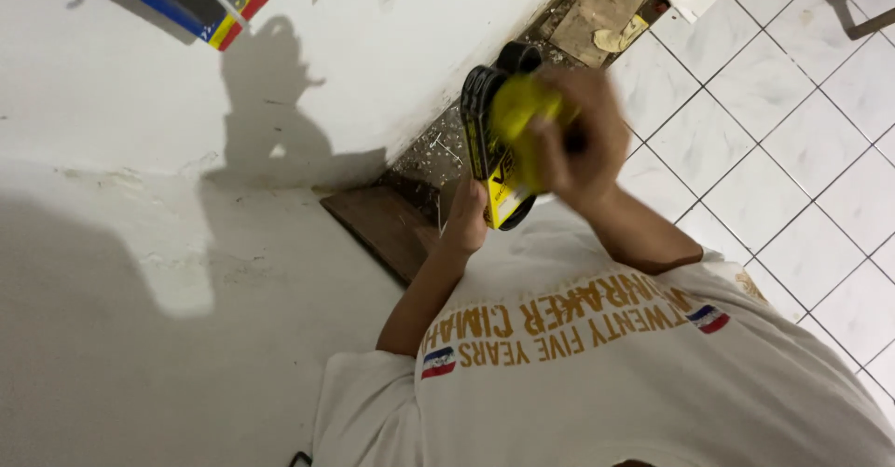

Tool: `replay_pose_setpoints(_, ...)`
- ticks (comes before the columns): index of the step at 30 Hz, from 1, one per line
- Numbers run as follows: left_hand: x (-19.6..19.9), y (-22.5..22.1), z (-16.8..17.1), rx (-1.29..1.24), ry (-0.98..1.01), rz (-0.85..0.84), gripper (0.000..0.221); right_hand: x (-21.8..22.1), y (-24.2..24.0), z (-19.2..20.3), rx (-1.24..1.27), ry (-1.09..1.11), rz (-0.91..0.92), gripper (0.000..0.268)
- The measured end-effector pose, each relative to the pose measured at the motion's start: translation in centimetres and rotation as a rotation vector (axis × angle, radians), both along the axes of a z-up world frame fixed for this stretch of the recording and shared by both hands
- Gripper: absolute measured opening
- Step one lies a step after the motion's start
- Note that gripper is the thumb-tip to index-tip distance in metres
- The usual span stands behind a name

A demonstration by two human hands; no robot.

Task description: Cleaning a motorcycle scooter belt with a yellow cloth.

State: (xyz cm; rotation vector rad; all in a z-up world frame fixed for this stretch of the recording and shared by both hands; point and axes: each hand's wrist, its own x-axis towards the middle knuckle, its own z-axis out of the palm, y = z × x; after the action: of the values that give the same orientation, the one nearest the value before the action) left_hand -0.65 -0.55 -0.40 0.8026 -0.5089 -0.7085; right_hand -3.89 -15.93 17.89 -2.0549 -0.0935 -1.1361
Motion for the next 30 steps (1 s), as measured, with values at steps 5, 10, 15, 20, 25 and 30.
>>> replay_pose_setpoints(5,-0.9,0.1,-8.5,-0.011,-0.111,0.061,0.06,-0.6,-0.2,-0.7,0.112,0.056,0.026,0.027)
replay_pose_setpoints(10,0.3,0.3,-11.4,0.04,0.175,0.006,0.049,-0.5,1.6,-0.9,-0.168,-0.129,0.331,0.034)
replay_pose_setpoints(15,0.1,0.5,-5.4,0.296,-0.42,0.224,0.063,-0.8,-1.1,-0.2,0.069,0.078,-0.128,0.028)
replay_pose_setpoints(20,-0.4,0.1,-11.9,0.113,-0.018,0.093,0.062,-2.3,1.7,-2.5,-0.094,0.015,0.233,0.034)
replay_pose_setpoints(25,0.1,0.4,-8.4,0.377,-0.184,0.128,0.072,-2.2,-0.3,-2.1,-0.01,0.079,-0.008,0.026)
replay_pose_setpoints(30,0.2,-0.1,-9.6,0.14,0.1,0.051,0.075,-3.0,1.0,-0.7,-0.057,0.137,0.162,0.03)
